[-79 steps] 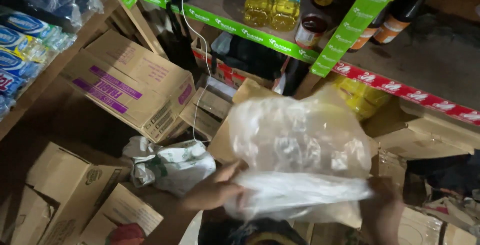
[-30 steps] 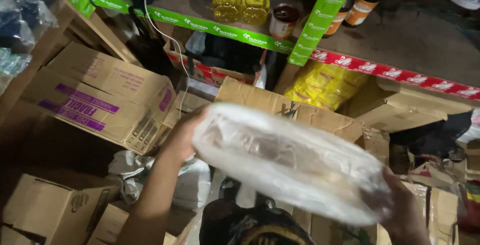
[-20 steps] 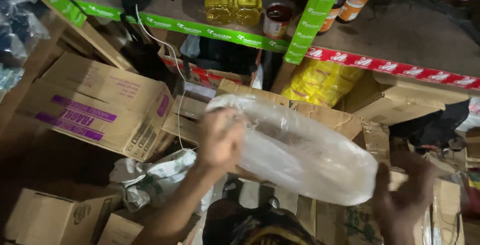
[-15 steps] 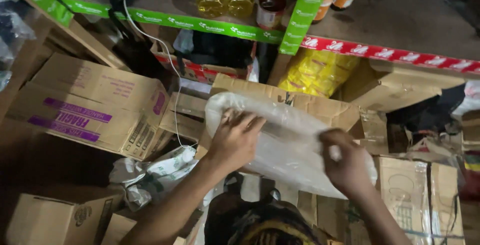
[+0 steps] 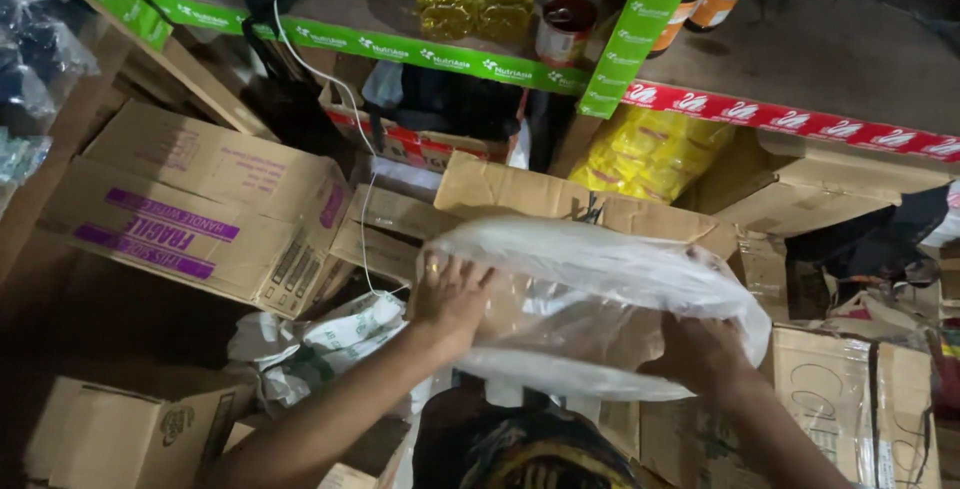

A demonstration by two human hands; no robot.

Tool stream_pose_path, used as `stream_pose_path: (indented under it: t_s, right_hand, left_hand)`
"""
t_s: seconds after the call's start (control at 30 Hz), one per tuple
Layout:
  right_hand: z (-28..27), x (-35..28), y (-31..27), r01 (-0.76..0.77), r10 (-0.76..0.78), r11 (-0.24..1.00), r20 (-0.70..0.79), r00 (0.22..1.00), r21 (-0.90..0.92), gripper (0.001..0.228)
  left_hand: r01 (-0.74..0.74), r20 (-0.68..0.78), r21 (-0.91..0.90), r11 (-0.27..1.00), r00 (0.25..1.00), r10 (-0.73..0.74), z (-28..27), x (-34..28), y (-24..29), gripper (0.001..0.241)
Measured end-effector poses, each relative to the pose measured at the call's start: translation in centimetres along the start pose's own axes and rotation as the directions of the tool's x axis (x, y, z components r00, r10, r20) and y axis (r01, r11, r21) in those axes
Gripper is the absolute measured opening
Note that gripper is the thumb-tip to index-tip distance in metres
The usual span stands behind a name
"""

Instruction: Gathering and packing various household and grocery products including toothpaste, soap, and detergent into a plastic bag.

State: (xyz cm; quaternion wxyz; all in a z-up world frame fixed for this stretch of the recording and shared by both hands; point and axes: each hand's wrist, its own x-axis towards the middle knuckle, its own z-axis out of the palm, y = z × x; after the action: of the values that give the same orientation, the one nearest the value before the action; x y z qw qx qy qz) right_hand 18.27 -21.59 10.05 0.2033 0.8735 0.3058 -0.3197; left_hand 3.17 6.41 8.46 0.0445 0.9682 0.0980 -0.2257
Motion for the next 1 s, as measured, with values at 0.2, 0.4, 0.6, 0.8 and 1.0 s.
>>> stream_pose_path:
  t_s: [0.2,0.4,0.6,0.8,1.0]
  right_hand:
    - [0.9,0.6,2.2,0.166,-0.172,0.985,-0.340,0.925,-0.046,0.101]
    - [-2.9,-3.7,1.4,0.210,-0.139,0.963,-0.360,0.923,0.168,0.082]
    - [-1.7,-0.8,1.1,0.525,-0.194,0.847,-0.870,0.453,0.084,0.035]
    - [-1.4,1.9,1.4,0.416,-0.167,0.908,-0.875,0.454,0.043,0.067]
    - [-0.1,7.1,3.2,0.215,-0.151,0.973,-0.491,0.858,0.077,0.126]
  left_hand:
    - [-0.047,0.007,-0.018,0.999,0.999,0.047,-4.1,1.7,0.3,0.082]
    - [-0.165,-0.140,-0.077,0.983,0.978,0.154,-6.3,2.0,2.2,0.080]
    - [-0.192,-0.302,-0.207,0.959,0.945,0.124,-7.9,1.8,3.8,0.078]
    - [-0.133,-0.356,0.006,0.991,0.926,0.127,-4.4,4.6,1.2,0.112]
    - [-0.152,-0.232,-0.096,0.984,0.964,0.126,-7.1,3.4,-1.4,0.106]
